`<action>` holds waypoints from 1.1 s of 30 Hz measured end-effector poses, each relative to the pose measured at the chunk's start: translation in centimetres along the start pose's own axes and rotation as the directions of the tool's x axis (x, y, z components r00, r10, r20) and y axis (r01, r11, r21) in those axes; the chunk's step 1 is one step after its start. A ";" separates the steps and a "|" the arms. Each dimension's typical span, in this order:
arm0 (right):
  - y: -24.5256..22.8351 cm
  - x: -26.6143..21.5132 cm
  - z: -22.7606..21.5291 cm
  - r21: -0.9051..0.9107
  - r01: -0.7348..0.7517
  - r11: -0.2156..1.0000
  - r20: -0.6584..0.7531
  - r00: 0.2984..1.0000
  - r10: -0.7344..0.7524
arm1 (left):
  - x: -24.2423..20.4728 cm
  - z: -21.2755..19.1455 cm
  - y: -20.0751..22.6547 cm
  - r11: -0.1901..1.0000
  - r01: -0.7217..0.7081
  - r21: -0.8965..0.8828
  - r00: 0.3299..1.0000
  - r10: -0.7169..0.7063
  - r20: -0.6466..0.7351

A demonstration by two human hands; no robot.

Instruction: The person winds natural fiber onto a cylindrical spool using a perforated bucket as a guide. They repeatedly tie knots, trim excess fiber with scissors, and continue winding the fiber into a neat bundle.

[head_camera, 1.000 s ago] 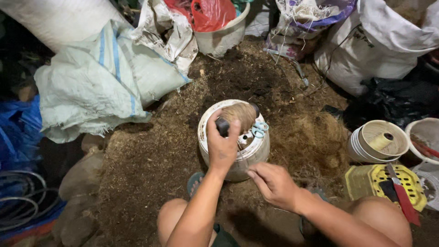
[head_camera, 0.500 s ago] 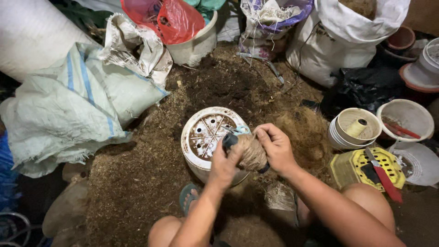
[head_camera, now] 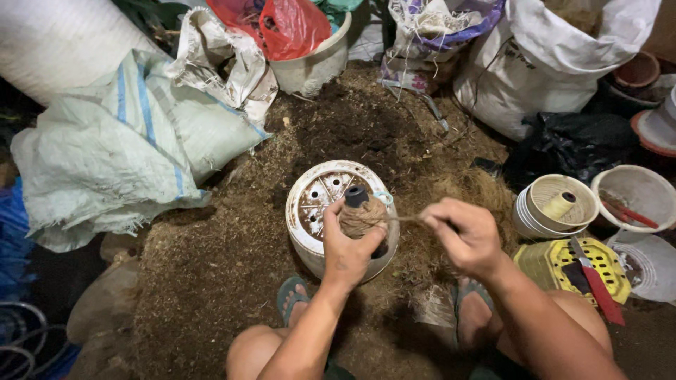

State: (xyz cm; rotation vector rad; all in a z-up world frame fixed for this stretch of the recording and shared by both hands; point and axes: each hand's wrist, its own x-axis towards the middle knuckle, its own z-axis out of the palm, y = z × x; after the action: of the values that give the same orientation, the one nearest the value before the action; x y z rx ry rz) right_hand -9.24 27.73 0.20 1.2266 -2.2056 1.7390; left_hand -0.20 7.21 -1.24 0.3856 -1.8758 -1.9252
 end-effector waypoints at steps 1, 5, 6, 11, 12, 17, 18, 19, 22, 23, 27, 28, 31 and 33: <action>-0.3 -0.3 -0.3 -0.028 0.031 0.999 0.033 0.999 -0.030 | 0.1 0.0 -0.1 1.000 -0.025 0.015 0.999 0.025 -0.021; -0.2 -0.6 -1.0 -0.059 0.056 0.997 0.088 0.995 -0.051 | 0.0 -0.5 -0.4 0.987 -0.111 0.112 0.993 0.115 -0.031; 0.2 -0.4 -1.3 -0.048 0.037 0.998 0.084 0.996 -0.033 | -0.1 -0.6 -0.5 0.981 -0.130 0.144 0.991 0.134 -0.016; 3.4 0.6 -2.4 0.029 -0.351 0.936 0.331 0.887 0.323 | -0.4 -1.8 -0.7 0.988 0.025 -0.154 0.989 -0.003 0.145; 4.2 0.8 -2.4 0.051 -0.457 0.888 0.410 0.820 0.399 | -0.3 -2.1 -0.7 0.975 0.085 -0.204 0.979 -0.043 0.200; 6.9 1.5 -1.9 0.184 -0.467 0.865 0.493 0.805 0.329 | -0.4 -4.1 0.6 0.933 0.178 -0.311 0.850 0.013 0.526; 7.0 1.6 -1.6 0.189 -0.466 0.865 0.501 0.803 0.323 | -0.4 -4.5 1.0 0.947 0.189 -0.262 0.793 0.010 0.609; 6.9 1.7 -1.2 0.157 -0.467 0.870 0.498 0.799 0.338 | -0.6 -4.6 1.5 0.966 0.203 -0.162 0.751 -0.048 0.658; 5.5 2.0 0.3 0.082 -0.467 0.881 0.460 0.801 0.382 | -0.8 -4.6 3.0 0.978 0.146 0.148 0.659 -0.208 0.723; 4.8 1.9 0.7 0.073 -0.463 0.883 0.434 0.812 0.390 | -0.6 -4.5 3.5 0.963 0.082 0.255 0.667 -0.243 0.704; 0.5 1.8 0.9 -0.034 -0.175 0.984 0.362 0.915 0.175 | 0.0 -3.8 4.9 0.729 -0.040 0.683 0.754 -0.427 0.500; -0.6 1.5 1.1 -0.136 -0.090 0.987 0.364 0.922 0.134 | 0.2 -3.9 5.3 0.712 -0.049 0.701 0.800 -0.393 0.454; -3.0 0.4 1.7 -0.287 0.104 0.952 0.382 0.924 0.015 | 0.4 -4.3 6.0 0.695 -0.095 0.712 0.912 -0.227 0.343; -3.4 -0.1 1.7 -0.217 0.130 0.968 0.386 0.922 -0.038 | 0.4 -5.0 6.1 0.737 -0.175 0.653 0.950 -0.049 0.310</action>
State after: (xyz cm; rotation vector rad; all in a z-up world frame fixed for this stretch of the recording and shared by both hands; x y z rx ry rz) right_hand -6.42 26.17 2.18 1.6802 -2.4257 1.2374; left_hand 2.44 2.64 4.61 0.2215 -2.7434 -1.2314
